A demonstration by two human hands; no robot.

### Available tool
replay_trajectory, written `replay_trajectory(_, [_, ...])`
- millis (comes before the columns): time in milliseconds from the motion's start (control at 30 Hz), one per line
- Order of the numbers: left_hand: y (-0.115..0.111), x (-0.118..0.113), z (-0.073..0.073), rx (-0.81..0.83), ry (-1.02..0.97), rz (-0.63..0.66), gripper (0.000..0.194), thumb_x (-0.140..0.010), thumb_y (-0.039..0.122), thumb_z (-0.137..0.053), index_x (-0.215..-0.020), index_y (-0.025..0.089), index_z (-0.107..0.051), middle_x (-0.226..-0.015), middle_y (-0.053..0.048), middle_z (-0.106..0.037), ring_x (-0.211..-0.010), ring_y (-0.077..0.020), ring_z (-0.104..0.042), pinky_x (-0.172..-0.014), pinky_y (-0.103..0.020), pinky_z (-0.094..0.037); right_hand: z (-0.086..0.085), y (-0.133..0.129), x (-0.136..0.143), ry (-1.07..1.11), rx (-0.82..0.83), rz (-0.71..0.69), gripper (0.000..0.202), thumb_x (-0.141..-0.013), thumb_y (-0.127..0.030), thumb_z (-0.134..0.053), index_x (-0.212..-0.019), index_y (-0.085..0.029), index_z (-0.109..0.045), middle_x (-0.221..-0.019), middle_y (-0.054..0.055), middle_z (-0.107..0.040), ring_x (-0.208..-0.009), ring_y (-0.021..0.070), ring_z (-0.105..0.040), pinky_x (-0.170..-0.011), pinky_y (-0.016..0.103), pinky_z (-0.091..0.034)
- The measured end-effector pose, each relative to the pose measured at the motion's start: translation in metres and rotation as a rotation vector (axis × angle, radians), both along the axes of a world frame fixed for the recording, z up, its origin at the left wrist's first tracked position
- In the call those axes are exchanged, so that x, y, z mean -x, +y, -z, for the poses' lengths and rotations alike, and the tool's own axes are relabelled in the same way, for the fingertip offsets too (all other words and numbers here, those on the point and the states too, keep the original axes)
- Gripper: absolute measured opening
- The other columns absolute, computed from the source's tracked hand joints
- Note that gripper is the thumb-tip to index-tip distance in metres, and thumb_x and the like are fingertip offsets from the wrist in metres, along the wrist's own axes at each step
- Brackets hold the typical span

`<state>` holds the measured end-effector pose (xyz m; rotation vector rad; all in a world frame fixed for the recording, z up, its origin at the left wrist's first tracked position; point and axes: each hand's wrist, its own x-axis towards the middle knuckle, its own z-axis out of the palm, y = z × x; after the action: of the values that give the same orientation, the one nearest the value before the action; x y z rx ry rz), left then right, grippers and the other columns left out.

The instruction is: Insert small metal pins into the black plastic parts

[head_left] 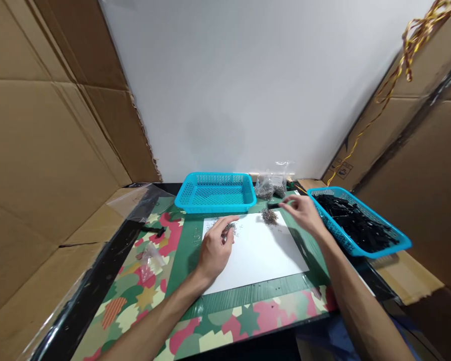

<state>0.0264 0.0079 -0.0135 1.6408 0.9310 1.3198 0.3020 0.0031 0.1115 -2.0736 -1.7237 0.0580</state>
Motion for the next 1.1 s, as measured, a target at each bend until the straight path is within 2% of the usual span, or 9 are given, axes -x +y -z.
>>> replay_trajectory(167, [0.002, -0.002, 0.001, -0.101, -0.005, -0.042, 0.028, -0.098, 0.015, -0.047, -0.111, 0.022, -0.071, -0.119, -0.004, -0.069, -0.096, -0.0148, -0.066, -0.087, -0.027, -0.049, -0.072, -0.032, -0.079, -0.34, -0.073, 0.665, 0.046, -0.1, -0.046, -0.054, -0.125, -0.014, -0.075, -0.111, 0.025, -0.072, -0.096, 0.0367, -0.069, -0.071, 0.039, -0.046])
replay_trajectory(300, [0.006, 0.0, 0.005, -0.112, 0.015, -0.003, 0.034, -0.094, 0.011, -0.043, -0.108, 0.019, -0.072, -0.114, -0.005, -0.071, -0.102, -0.017, -0.066, -0.091, -0.03, -0.048, -0.105, -0.057, -0.103, -0.311, 0.081, 0.67, 0.024, -0.084, -0.032, -0.074, -0.088, -0.01, -0.081, -0.09, 0.028, -0.073, -0.087, 0.0437, -0.072, -0.07, 0.044, -0.05])
replay_trajectory(400, [0.008, 0.002, 0.009, -0.126, 0.024, -0.01, 0.033, -0.089, 0.007, -0.042, -0.096, 0.018, -0.072, -0.101, -0.005, -0.073, -0.092, -0.0161, -0.067, -0.084, -0.028, -0.049, -0.108, -0.068, -0.096, -0.295, 0.074, 0.588, 0.027, -0.088, -0.038, -0.069, -0.09, -0.013, -0.081, -0.094, 0.027, -0.074, -0.092, 0.0444, -0.073, -0.074, 0.047, -0.051])
replay_trajectory(533, [0.009, 0.006, 0.011, -0.108, 0.059, -0.014, 0.029, -0.087, 0.009, -0.045, -0.091, 0.017, -0.073, -0.097, -0.004, -0.074, -0.09, -0.0162, -0.067, -0.082, -0.028, -0.049, -0.085, -0.075, -0.057, -0.253, -0.043, 0.382, 0.042, -0.101, -0.046, -0.048, -0.113, -0.017, -0.077, -0.11, 0.022, -0.075, -0.104, 0.0373, -0.071, -0.085, 0.041, -0.05])
replay_trajectory(600, [0.009, 0.007, 0.011, -0.096, 0.065, -0.016, 0.028, -0.087, 0.01, -0.046, -0.09, 0.017, -0.073, -0.096, -0.005, -0.075, -0.089, -0.0164, -0.068, -0.082, -0.028, -0.05, -0.06, -0.077, -0.029, -0.181, -0.054, 0.157, 0.045, -0.103, -0.052, -0.043, -0.105, -0.021, -0.076, -0.106, 0.013, -0.077, -0.097, 0.0283, -0.072, -0.082, 0.033, -0.05])
replay_trajectory(700, [0.009, 0.01, 0.01, -0.09, 0.049, -0.033, 0.029, -0.087, 0.011, -0.045, -0.088, 0.016, -0.074, -0.094, -0.006, -0.075, -0.087, -0.0163, -0.068, -0.08, -0.028, -0.05, -0.005, -0.081, 0.011, 0.015, -0.016, -0.261, 0.052, -0.103, -0.058, -0.043, -0.091, -0.018, -0.073, -0.09, 0.012, -0.075, -0.083, 0.0279, -0.069, -0.073, 0.033, -0.046])
replay_trajectory(867, [0.013, 0.016, 0.005, -0.085, -0.003, -0.095, 0.028, -0.086, 0.011, -0.047, -0.085, 0.015, -0.074, -0.09, -0.006, -0.075, -0.082, -0.0158, -0.066, -0.075, -0.027, -0.049, 0.073, -0.092, 0.042, -0.097, 0.113, -0.205, 0.032, -0.103, -0.045, -0.045, -0.101, -0.024, -0.068, -0.074, 0.005, -0.07, -0.07, 0.027, -0.065, -0.063, 0.032, -0.032])
replay_trajectory(1033, [-0.014, 0.066, -0.035, -0.074, -0.145, -0.181, 0.022, -0.093, 0.025, -0.053, -0.099, 0.016, -0.073, -0.092, -0.004, -0.072, -0.073, -0.0122, -0.061, -0.063, -0.023, -0.047, 0.075, -0.103, 0.039, -0.036, 0.124, -0.183, 0.034, -0.105, -0.047, -0.04, -0.099, -0.025, -0.065, -0.083, 0.006, -0.073, -0.076, 0.0262, -0.066, -0.066, 0.032, -0.033])
replay_trajectory(1100, [-0.04, 0.099, -0.059, -0.115, -0.444, -0.355, 0.017, -0.093, 0.029, -0.058, -0.101, 0.017, -0.068, -0.086, -0.001, -0.067, -0.062, -0.0091, -0.054, -0.054, -0.02, -0.043, 0.067, -0.105, 0.038, -0.052, 0.146, -0.199, 0.033, -0.106, -0.046, -0.041, -0.1, -0.024, -0.066, -0.082, 0.005, -0.072, -0.075, 0.0244, -0.064, -0.066, 0.031, -0.032])
